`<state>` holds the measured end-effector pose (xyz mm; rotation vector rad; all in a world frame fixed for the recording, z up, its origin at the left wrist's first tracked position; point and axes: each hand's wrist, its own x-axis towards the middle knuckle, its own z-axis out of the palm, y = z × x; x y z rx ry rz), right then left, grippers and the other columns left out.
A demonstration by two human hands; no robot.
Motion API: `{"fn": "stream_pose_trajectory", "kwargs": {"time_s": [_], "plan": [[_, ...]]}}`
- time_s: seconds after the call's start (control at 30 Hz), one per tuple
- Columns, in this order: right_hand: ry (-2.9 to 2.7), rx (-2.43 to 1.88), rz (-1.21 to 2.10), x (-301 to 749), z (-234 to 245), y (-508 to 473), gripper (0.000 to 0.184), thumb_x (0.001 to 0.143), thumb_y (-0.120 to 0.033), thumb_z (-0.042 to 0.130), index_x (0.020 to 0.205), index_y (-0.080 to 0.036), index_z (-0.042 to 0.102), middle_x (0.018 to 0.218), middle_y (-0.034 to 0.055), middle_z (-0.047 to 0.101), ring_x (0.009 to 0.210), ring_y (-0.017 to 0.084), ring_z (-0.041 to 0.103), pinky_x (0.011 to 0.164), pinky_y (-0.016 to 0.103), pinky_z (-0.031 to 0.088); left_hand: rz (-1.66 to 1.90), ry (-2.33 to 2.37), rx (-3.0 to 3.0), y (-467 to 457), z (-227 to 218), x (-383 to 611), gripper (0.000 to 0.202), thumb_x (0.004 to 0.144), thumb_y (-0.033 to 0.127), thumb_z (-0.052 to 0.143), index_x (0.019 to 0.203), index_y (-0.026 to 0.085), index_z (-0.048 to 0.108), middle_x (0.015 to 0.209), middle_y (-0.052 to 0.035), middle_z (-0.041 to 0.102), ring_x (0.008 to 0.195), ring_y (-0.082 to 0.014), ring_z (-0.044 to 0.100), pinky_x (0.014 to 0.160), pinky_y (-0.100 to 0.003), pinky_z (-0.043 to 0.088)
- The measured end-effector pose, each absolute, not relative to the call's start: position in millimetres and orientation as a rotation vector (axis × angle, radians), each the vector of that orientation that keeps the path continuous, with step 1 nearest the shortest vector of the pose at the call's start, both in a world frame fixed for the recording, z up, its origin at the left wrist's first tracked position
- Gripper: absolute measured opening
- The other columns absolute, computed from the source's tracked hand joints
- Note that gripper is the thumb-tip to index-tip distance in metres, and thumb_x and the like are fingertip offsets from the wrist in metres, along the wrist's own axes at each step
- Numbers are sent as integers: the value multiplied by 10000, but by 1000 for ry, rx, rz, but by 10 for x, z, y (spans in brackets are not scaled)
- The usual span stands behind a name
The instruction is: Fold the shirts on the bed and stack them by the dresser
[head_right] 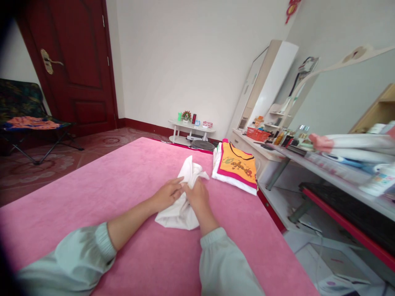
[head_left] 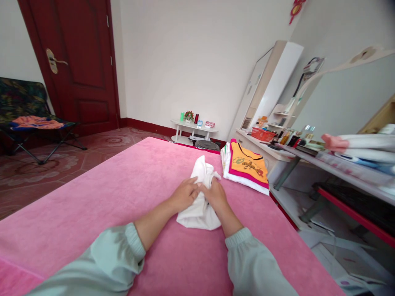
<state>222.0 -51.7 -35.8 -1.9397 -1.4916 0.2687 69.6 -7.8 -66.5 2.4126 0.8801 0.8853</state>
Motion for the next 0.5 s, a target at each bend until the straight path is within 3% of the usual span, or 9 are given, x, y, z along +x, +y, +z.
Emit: {"fn": "stream_pose_trajectory", "kwargs": {"time_s": [0.23,0.5], "plan": [[-1647,-1618,106,2230,-216,-670,460,831,-263,452,1269,-139,519,1259,103,590,1172,241,525,973,318,414,1116,975,1914,11,-674,671,362,843,158,439,1134,175,654,1163,-29,662,1087,-173,597,1000,-315,444],[-1695,-1439,-514,3111,985,-574,370,819,-297,471,1131,-155,613,1077,98,659,983,259,593,879,365,441,1084,1117,1979,118,-793,636,362,789,101,498,1113,135,653,1086,-70,677,962,-176,628,883,-273,477]]}}
